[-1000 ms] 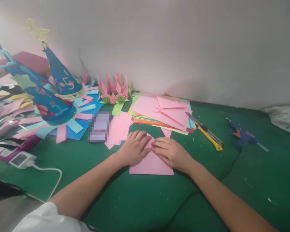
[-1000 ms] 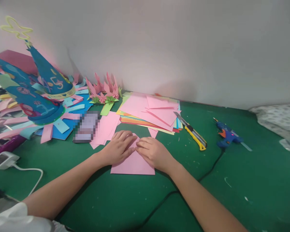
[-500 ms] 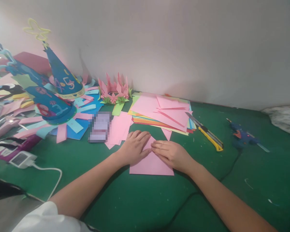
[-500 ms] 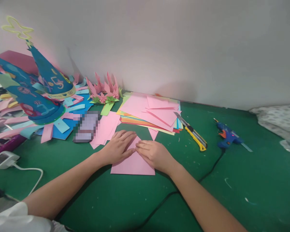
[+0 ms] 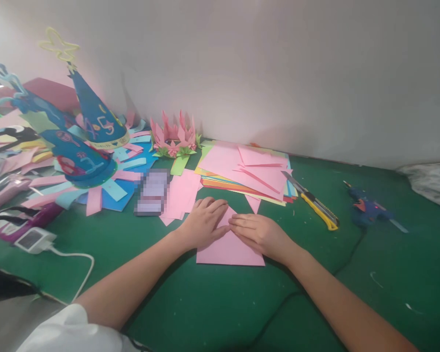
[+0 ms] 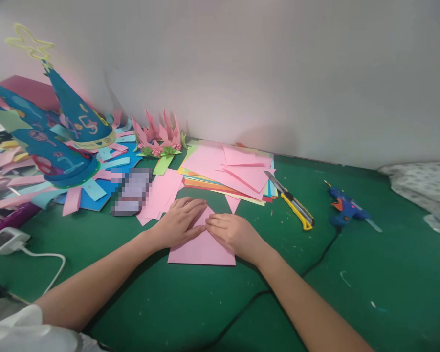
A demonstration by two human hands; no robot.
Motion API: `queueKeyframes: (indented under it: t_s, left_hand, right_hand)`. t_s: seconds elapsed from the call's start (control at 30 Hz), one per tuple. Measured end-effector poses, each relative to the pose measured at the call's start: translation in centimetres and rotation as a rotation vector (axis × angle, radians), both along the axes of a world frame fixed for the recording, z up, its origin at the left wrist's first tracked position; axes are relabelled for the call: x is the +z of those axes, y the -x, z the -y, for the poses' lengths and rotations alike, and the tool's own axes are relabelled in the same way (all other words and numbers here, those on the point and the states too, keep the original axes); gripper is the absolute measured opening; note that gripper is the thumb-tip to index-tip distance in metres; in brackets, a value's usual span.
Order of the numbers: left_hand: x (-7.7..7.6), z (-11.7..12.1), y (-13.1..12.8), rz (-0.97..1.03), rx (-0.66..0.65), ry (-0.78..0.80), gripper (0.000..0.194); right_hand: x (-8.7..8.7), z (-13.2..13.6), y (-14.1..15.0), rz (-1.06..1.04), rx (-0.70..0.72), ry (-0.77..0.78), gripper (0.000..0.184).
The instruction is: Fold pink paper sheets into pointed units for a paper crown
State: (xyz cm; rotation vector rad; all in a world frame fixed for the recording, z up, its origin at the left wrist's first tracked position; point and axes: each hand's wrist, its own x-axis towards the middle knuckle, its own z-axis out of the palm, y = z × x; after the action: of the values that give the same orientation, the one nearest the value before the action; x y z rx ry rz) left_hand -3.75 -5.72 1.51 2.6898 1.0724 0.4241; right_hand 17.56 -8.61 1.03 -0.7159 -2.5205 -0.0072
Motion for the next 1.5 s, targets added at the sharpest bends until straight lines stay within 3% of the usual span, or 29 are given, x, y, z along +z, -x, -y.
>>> queueKeyframes:
  t_s: [1.0,1.5]
  left_hand:
    - [1.0,-1.3,1.0,0.114,-0.151,0.129,0.028]
    - [0.1,-0.4,-0.4,0.153,-0.022,0.050,0.020]
  right_hand:
    - [-0.2,-0.1,-0.3,0.036,0.016,-0.016,0.027]
    - [-0.2,0.0,0.0,-0.004,-0.024,0.077,0.026]
